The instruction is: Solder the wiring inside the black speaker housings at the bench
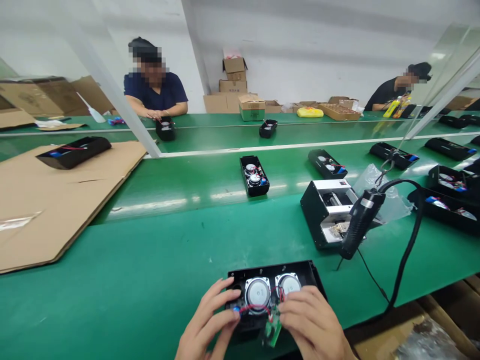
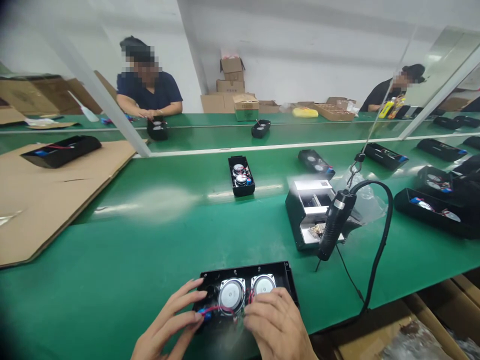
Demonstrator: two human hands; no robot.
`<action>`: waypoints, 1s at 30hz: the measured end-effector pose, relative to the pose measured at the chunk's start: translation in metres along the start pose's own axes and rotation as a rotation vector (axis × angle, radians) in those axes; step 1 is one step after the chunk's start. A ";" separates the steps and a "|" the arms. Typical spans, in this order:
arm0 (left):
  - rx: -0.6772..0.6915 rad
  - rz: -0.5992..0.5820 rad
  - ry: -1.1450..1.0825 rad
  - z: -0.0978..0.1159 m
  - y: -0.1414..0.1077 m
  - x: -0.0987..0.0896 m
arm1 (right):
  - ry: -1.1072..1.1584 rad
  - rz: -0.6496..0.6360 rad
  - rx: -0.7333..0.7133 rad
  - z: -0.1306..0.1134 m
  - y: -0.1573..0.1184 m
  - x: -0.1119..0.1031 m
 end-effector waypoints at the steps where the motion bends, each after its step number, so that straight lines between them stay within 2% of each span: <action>1: -0.003 0.009 0.007 0.002 0.001 0.002 | 0.007 0.017 0.046 0.001 0.003 0.000; 3: 0.004 0.020 0.048 0.008 0.002 0.005 | -0.012 0.018 0.109 0.002 0.010 -0.001; 5: -0.005 0.013 0.104 0.013 0.006 0.007 | -0.011 -0.037 0.084 -0.001 0.017 -0.001; 8: 0.009 -0.103 0.198 0.018 0.013 0.008 | 0.024 -0.174 -0.010 -0.010 0.025 0.002; 11: 0.090 -0.228 0.300 0.018 0.014 0.010 | -0.053 -0.283 -0.071 -0.016 0.027 0.004; 13: 0.088 -0.267 0.340 0.015 0.011 0.015 | -0.106 -0.329 -0.086 -0.017 0.024 0.004; 17: 0.007 -0.233 0.305 0.009 0.003 0.030 | -0.132 -0.408 -0.072 -0.014 0.013 0.008; 19: 0.041 -0.197 0.261 0.009 0.003 0.035 | -0.119 -0.469 -0.045 -0.013 0.008 0.013; 22: 0.102 -0.221 0.266 0.007 0.005 0.040 | -0.083 -0.554 -0.013 -0.012 0.005 0.018; 24: 0.139 -0.249 0.291 0.005 0.006 0.040 | -0.077 -0.565 0.003 -0.011 0.006 0.019; 30: 0.172 -0.344 0.336 0.001 0.006 0.043 | -0.032 -0.474 0.012 -0.010 0.004 0.018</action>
Point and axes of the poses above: each hand's wrist, its own y-axis towards the middle knuckle, its own x-axis out of the palm, z = x × y, the point moved 3 cm from there along y, towards the middle knuckle, and after that the axes turned 12 degrees about -y, right-handed, at the moved point
